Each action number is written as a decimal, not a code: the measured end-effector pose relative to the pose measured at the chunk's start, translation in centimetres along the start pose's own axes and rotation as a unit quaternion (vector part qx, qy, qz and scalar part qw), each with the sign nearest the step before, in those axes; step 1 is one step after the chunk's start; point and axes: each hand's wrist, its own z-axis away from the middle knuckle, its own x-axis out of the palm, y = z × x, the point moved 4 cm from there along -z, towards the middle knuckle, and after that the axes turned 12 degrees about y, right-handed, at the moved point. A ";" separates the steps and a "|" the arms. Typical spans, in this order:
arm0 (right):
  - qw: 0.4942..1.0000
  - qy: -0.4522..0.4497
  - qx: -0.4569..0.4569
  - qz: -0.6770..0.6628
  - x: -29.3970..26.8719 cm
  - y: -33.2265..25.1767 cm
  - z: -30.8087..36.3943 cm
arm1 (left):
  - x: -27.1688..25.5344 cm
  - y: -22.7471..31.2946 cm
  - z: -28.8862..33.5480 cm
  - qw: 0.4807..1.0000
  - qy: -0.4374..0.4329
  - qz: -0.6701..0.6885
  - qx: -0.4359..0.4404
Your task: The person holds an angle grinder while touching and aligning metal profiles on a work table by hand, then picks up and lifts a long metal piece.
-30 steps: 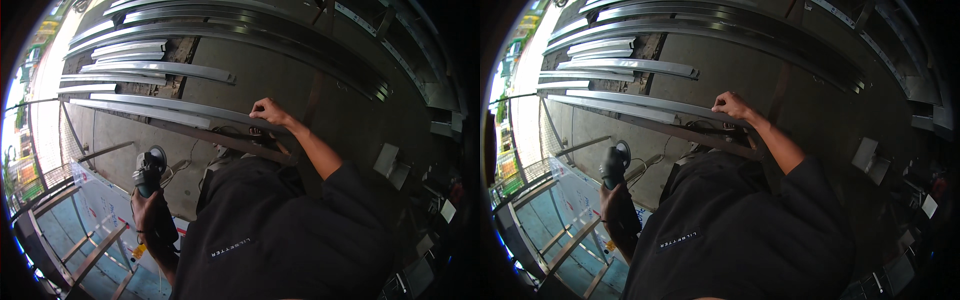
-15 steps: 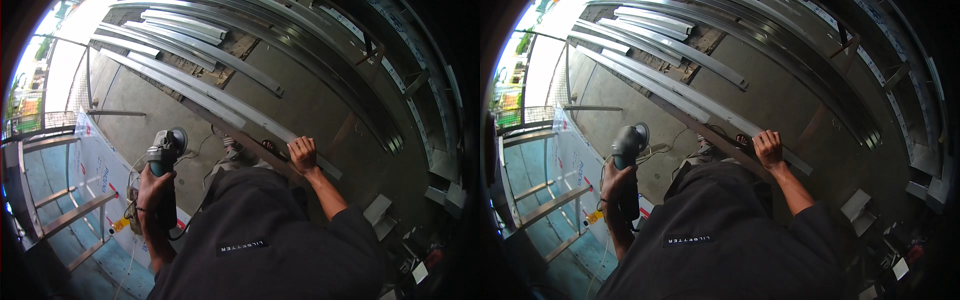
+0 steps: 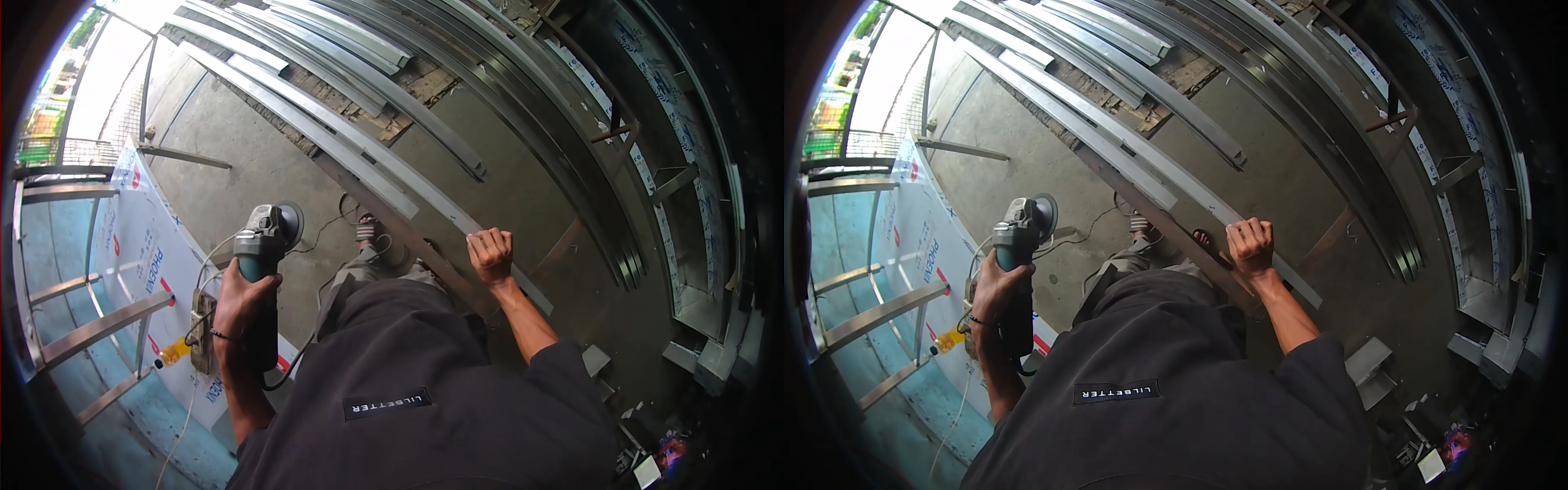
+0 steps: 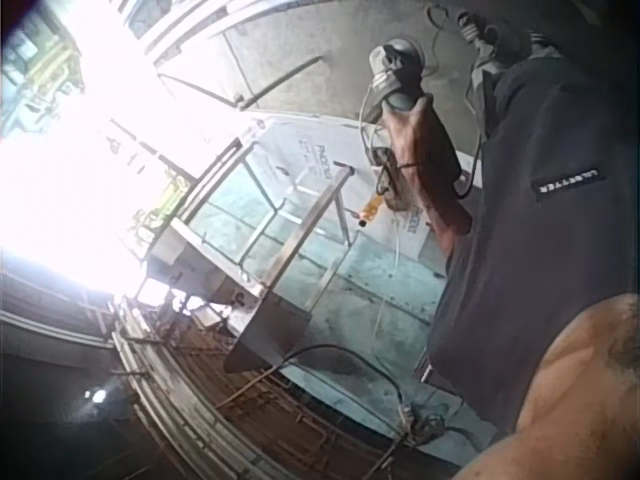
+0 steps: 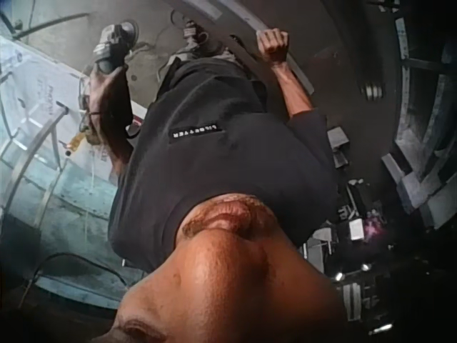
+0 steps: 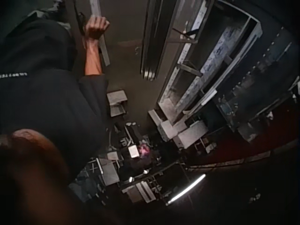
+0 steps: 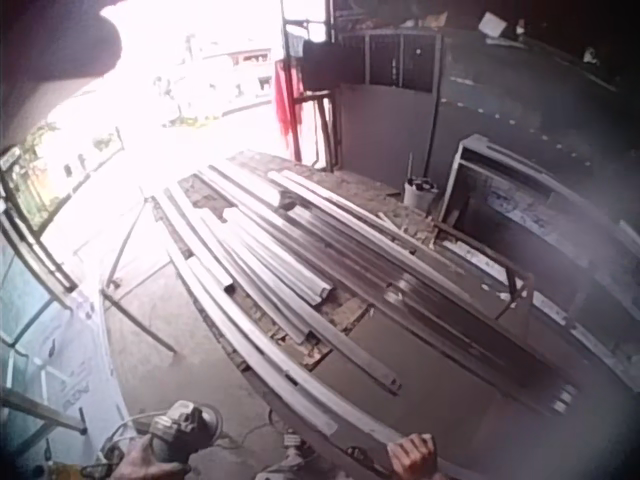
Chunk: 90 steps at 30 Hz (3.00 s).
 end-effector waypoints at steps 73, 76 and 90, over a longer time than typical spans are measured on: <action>0.985 -0.106 -0.138 0.016 28.5 -13.4 -32.1 | -7.9 -7.6 -16.2 0.945 -0.061 0.291 -0.140; 0.981 -0.118 -0.147 0.032 28.5 -13.4 -31.6 | -7.8 -8.1 -16.5 0.947 -0.064 0.286 -0.134; 0.957 -0.169 -0.214 0.094 27.0 -13.2 -31.4 | -7.5 -8.5 -17.0 0.951 -0.067 0.275 -0.123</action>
